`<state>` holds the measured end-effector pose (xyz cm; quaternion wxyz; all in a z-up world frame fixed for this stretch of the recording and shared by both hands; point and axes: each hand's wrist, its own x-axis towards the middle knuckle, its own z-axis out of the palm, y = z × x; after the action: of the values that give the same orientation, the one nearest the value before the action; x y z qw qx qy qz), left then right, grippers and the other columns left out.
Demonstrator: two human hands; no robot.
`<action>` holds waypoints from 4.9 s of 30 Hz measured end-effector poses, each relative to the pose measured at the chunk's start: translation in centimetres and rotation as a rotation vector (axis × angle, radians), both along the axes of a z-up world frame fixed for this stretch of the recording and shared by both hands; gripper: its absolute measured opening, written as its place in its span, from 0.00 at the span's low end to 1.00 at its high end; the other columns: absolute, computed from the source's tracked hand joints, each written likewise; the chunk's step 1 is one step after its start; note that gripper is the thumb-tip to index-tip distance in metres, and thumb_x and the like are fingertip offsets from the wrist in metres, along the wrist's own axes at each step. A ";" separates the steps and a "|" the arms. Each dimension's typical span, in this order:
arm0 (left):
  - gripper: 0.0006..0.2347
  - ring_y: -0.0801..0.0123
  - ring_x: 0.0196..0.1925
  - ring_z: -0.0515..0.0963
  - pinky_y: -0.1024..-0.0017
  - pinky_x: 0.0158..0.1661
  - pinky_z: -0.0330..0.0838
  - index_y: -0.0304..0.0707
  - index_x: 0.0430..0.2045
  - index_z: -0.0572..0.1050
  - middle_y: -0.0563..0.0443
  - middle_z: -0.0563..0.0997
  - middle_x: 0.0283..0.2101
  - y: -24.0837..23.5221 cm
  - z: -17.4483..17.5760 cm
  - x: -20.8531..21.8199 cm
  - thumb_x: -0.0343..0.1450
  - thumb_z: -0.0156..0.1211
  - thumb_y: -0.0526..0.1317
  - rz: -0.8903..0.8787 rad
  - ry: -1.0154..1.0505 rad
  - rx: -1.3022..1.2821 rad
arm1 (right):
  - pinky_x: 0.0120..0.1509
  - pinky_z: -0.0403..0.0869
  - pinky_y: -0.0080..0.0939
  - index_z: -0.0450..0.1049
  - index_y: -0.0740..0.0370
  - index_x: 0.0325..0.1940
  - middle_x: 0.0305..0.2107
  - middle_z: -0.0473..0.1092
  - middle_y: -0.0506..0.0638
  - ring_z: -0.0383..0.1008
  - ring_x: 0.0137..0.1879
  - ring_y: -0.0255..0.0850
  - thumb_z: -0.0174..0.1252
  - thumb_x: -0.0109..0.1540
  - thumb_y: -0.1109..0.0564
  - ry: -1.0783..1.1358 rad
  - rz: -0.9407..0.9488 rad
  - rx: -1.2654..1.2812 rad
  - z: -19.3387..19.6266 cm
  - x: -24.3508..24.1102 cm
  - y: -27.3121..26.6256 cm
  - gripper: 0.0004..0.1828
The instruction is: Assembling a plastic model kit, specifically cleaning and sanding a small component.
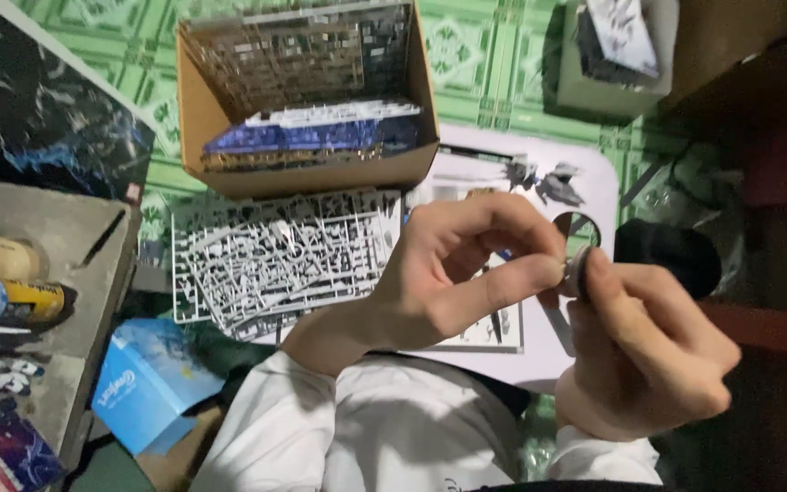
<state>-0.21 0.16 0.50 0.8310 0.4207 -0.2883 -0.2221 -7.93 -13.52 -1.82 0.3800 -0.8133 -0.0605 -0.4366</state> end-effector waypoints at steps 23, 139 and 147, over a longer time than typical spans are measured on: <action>0.03 0.66 0.41 0.78 0.74 0.47 0.77 0.36 0.38 0.71 0.49 0.75 0.38 0.5 0.6 0.7 0.76 0.52 0.36 -0.004 -0.030 0.087 | 0.37 0.62 0.43 0.56 0.77 0.68 0.31 0.60 0.67 0.61 0.31 0.45 0.48 0.71 0.72 0.166 0.376 -0.394 -0.5 0.2 -6.9 0.20; 0.07 0.67 0.27 0.79 0.77 0.32 0.76 0.31 0.30 0.74 0.46 0.78 0.27 -1.3 -1.5 1.9 0.69 0.59 0.37 0.089 -0.028 -0.069 | 0.29 0.60 0.32 0.61 0.73 0.60 0.19 0.63 0.53 0.55 0.18 0.32 0.44 0.67 0.62 -0.093 0.393 0.090 -0.7 3.6 -2.2 0.18; 0.07 0.69 0.28 0.77 0.77 0.34 0.75 0.30 0.31 0.73 0.44 0.78 0.27 -0.8 -1.0 1.6 0.70 0.58 0.37 0.082 -0.022 -0.076 | 0.11 0.53 0.25 0.67 0.76 0.51 0.26 0.71 0.53 0.56 0.09 0.32 0.47 0.66 0.51 0.185 0.576 0.585 0.0 3.3 -2.6 0.21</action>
<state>1.36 -0.66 -0.49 0.8516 0.4028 -0.2880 -0.1721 -4.59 -16.11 -1.86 0.7053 -0.6566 -0.1243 -0.2367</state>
